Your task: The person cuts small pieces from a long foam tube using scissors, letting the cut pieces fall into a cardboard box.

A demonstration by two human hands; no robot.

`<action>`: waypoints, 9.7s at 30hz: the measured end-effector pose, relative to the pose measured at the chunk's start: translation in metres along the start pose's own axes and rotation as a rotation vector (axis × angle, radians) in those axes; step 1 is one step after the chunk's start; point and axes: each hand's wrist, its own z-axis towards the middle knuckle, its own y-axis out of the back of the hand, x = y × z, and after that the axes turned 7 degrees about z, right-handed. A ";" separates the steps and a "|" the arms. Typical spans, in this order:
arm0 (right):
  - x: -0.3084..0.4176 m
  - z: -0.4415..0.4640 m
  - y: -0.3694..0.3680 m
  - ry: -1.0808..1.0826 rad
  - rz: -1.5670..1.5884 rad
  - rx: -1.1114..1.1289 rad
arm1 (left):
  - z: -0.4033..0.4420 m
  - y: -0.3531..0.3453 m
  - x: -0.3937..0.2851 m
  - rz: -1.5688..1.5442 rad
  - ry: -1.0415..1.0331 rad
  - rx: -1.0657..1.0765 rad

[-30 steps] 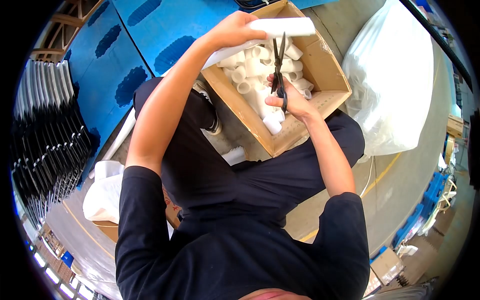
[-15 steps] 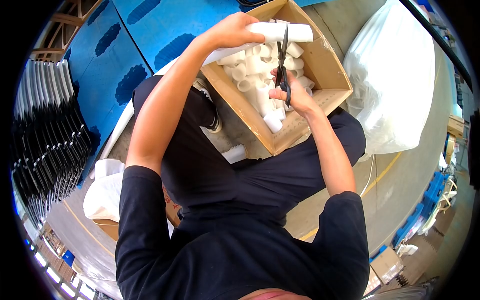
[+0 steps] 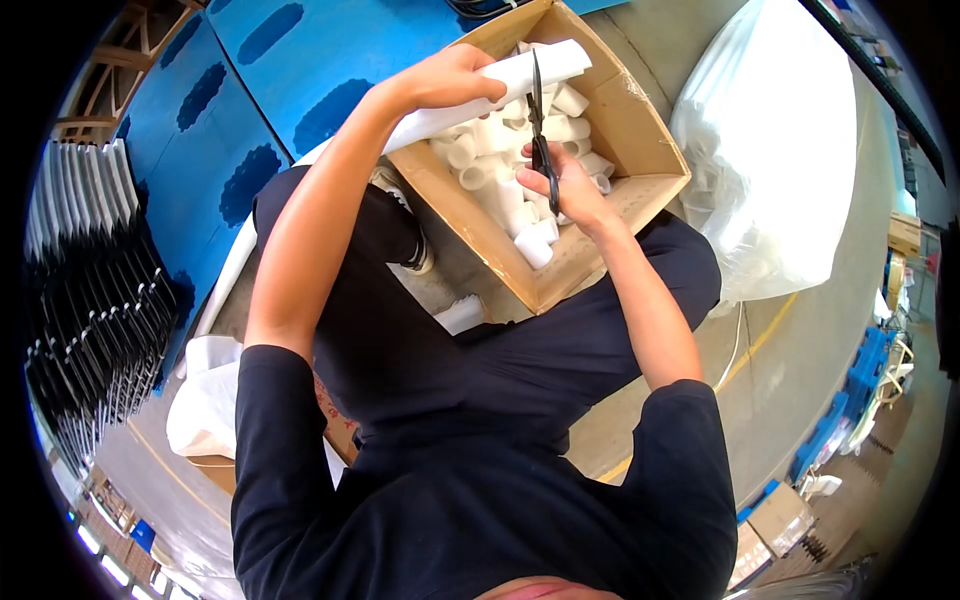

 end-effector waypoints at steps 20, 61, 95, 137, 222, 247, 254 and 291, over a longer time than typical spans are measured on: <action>-0.015 0.007 -0.002 0.103 0.010 -0.050 | 0.009 -0.009 0.013 -0.119 0.047 -0.103; -0.012 0.011 0.004 0.252 0.214 -0.166 | -0.006 -0.063 -0.005 0.232 -0.129 0.133; 0.004 0.017 0.024 0.420 0.356 -0.397 | -0.014 -0.038 -0.026 0.245 -0.195 0.033; -0.010 0.004 -0.003 0.088 -0.127 -0.063 | 0.007 -0.009 0.022 -0.006 -0.101 -0.113; 0.030 -0.003 0.040 0.472 0.414 -0.189 | -0.012 -0.007 -0.034 -0.260 -0.173 -0.282; 0.011 0.004 0.025 0.095 -0.232 0.094 | -0.011 0.003 -0.024 0.031 -0.133 -0.217; 0.006 0.007 0.025 0.114 -0.107 -0.007 | -0.008 0.011 -0.007 -0.035 -0.119 -0.153; -0.003 0.012 0.018 0.234 0.346 -0.253 | -0.011 -0.066 -0.015 0.393 -0.233 0.002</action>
